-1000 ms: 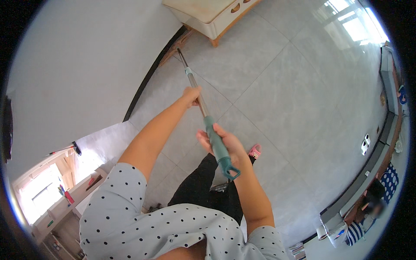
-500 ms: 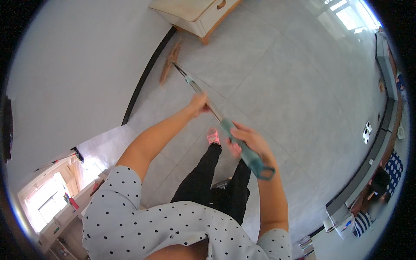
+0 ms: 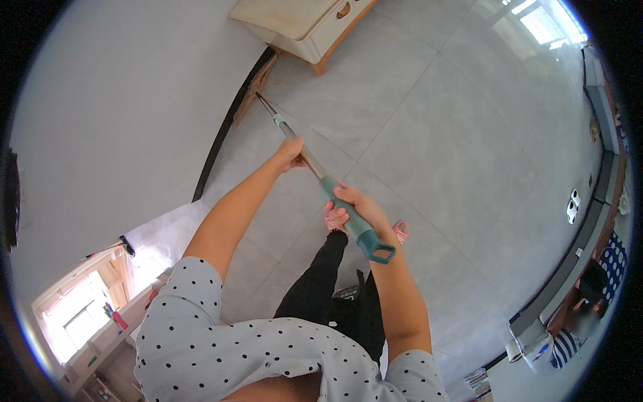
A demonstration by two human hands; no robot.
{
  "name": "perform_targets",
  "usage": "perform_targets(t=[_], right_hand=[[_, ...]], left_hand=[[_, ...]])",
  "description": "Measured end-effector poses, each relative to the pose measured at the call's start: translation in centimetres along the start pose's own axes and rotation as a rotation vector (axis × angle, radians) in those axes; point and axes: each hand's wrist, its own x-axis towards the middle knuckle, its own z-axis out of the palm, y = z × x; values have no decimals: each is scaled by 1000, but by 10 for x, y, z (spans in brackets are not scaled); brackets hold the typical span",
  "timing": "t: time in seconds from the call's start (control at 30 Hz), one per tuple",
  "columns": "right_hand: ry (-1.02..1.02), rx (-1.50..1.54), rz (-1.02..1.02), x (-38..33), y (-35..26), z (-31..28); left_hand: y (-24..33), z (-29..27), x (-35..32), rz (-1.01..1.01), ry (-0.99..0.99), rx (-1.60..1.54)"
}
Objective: The person mops a tiled floor using a mop with a cloth attached. They move the mop back and forth across the room, then lift the mop to adjust the cloth before resuming mopping.
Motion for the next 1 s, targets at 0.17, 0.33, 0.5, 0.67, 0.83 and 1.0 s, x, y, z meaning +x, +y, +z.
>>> perform_targets(t=[0.17,0.33,0.5,0.67,0.83,1.0], right_hand=[[7,350,14,-16,31,-47],[-43,375,-19,-97,105,-95],[228,452,26,-200,128,-75],[290,234,100,-189,113,-31],[173,91,160,-101,75,-33],[19,302,191,8,60,-32]], left_hand=[[-30,23,7,-96,-1,140],[-122,62,-36,-116,-393,377],[-130,126,-157,-233,-308,40],[-129,109,-156,-120,-189,-244],[-88,63,-86,-144,-12,-492],[-77,-11,3,-36,162,-381]])
